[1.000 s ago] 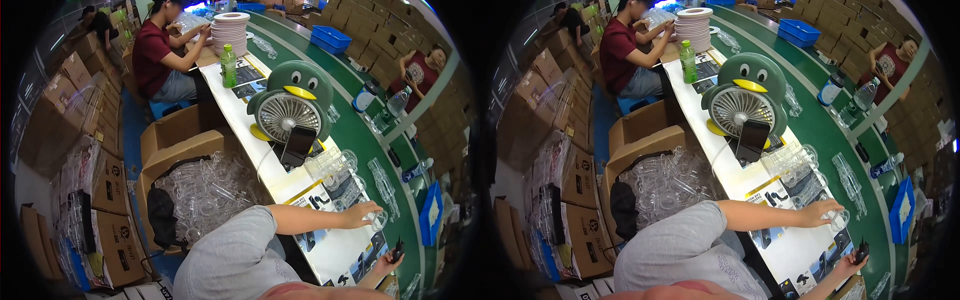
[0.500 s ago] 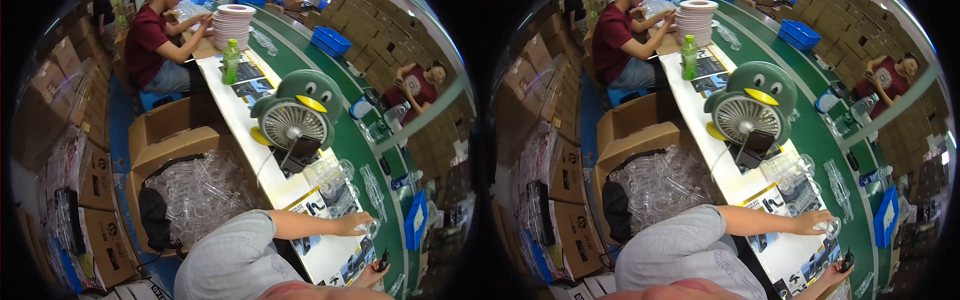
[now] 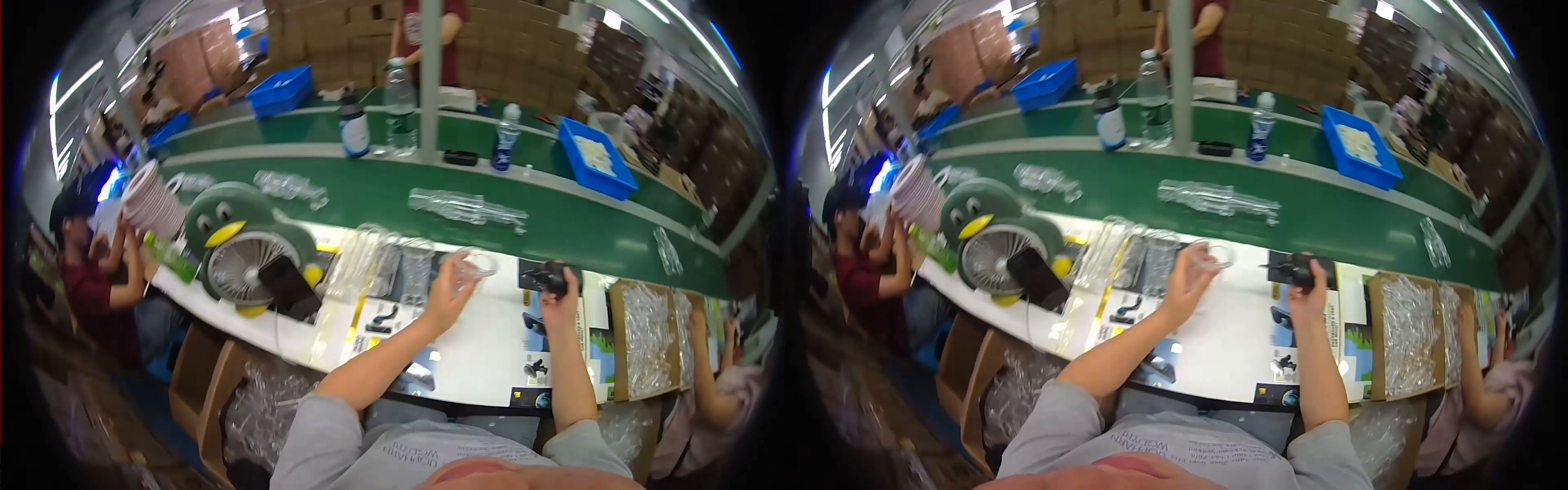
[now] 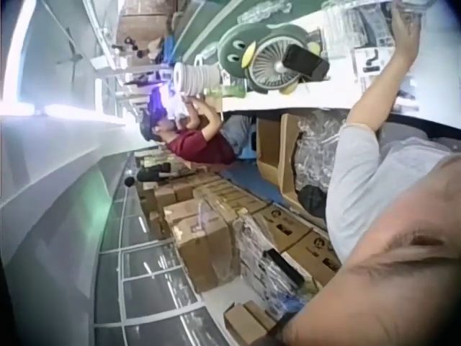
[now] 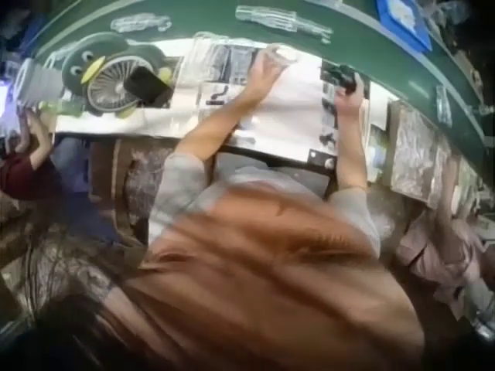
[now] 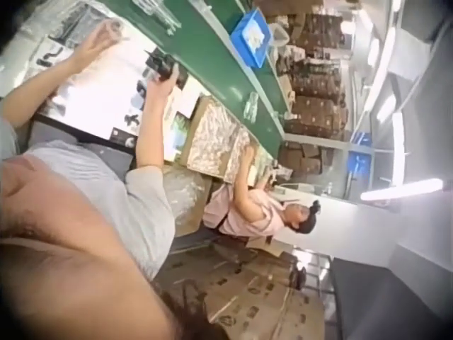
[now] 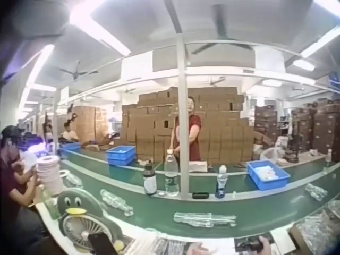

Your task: Applying liquid from a squeeze bottle to plastic components and assembling them at a factory workstation.

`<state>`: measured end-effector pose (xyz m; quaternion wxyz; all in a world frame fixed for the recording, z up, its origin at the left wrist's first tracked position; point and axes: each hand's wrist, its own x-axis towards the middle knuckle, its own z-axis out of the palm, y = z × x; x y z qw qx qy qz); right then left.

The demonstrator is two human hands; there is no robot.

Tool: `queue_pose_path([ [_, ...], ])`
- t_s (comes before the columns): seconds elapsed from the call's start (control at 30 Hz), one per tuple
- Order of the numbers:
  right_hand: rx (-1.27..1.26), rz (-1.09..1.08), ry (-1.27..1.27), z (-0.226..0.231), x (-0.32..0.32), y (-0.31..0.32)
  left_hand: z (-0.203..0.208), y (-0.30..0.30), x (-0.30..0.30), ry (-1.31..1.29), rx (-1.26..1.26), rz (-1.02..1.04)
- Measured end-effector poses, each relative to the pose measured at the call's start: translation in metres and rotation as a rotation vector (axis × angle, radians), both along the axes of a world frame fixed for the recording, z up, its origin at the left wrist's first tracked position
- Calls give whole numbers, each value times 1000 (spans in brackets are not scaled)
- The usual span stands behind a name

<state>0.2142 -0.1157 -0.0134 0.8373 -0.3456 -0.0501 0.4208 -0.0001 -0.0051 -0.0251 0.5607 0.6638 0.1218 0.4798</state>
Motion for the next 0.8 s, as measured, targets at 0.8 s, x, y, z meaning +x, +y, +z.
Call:
queue_pose_path([
  [0.8,70,25,-371,32,-26,-33,5,1,-3,288,98,151],
])
